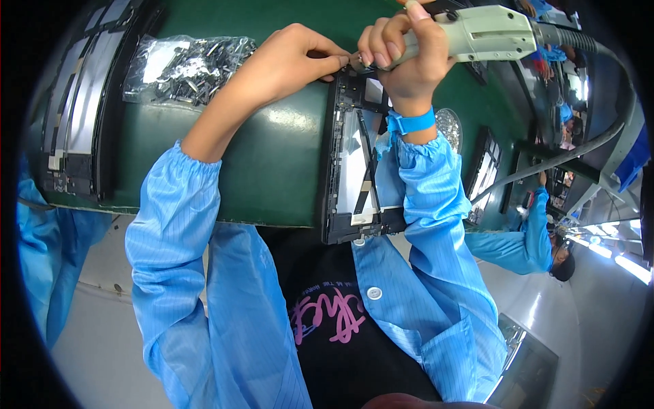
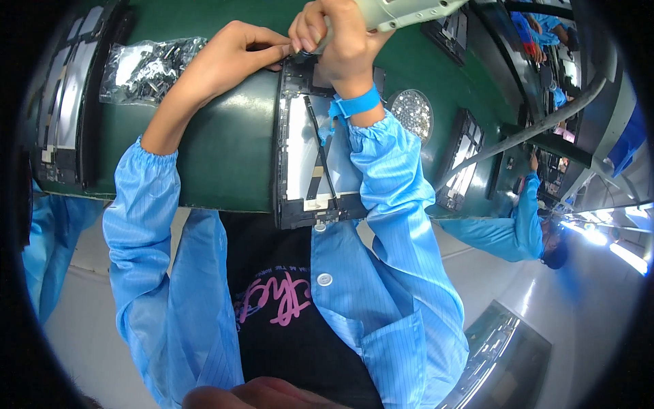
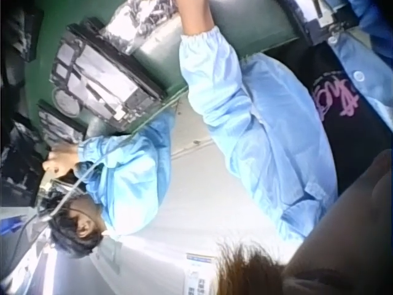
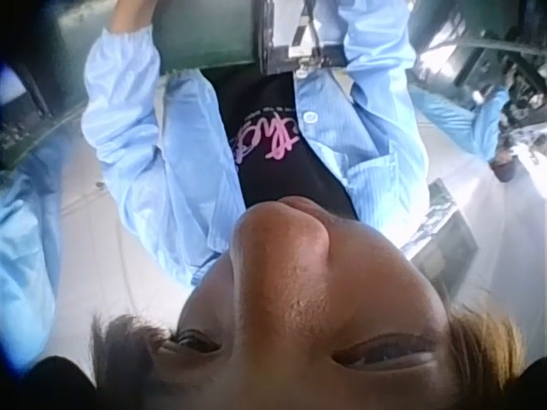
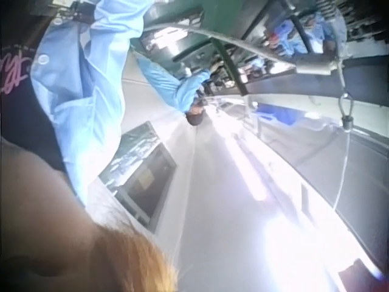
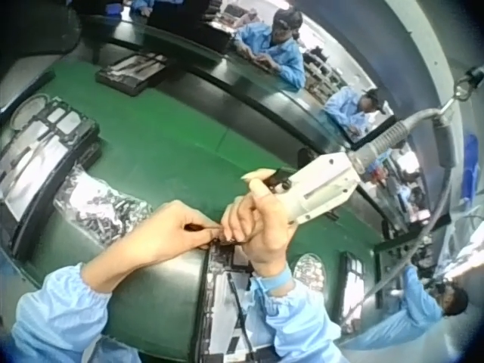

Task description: The person assembles electronic device frames along an assembly line by placing small brackets onto each frame, driving screws into them using an electric screwdriver, and sliding the frames down the conveyor line.

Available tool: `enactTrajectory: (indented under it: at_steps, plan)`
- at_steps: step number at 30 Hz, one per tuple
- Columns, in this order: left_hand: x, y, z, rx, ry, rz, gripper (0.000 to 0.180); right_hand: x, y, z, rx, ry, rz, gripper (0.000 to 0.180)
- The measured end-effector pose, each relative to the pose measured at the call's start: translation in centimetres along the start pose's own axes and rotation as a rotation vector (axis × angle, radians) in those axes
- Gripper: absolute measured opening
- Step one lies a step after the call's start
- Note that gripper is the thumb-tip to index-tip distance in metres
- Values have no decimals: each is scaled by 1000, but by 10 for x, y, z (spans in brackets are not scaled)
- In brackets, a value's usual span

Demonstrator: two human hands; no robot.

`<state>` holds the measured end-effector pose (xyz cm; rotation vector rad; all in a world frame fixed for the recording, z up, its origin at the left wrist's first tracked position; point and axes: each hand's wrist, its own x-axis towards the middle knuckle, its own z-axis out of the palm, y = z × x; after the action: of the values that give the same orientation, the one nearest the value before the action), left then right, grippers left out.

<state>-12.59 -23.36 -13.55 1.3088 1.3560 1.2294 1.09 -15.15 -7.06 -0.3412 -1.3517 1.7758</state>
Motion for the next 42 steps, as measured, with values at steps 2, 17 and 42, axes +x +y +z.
enactTrajectory:
  at_steps: [2, 17, 42]
  plan:
    - [0, 1, 1, -2, 6, -3, 26, 1, 1, -4, 14, -12, -4, 16]
    - [-2, -3, -1, 21, 3, 38, 25, 5, 0, -1, -130, -154, -1, 20]
    - [-84, 52, 41, 561, 348, 349, 26, -2, -4, 13, -149, 11, 7, 14]
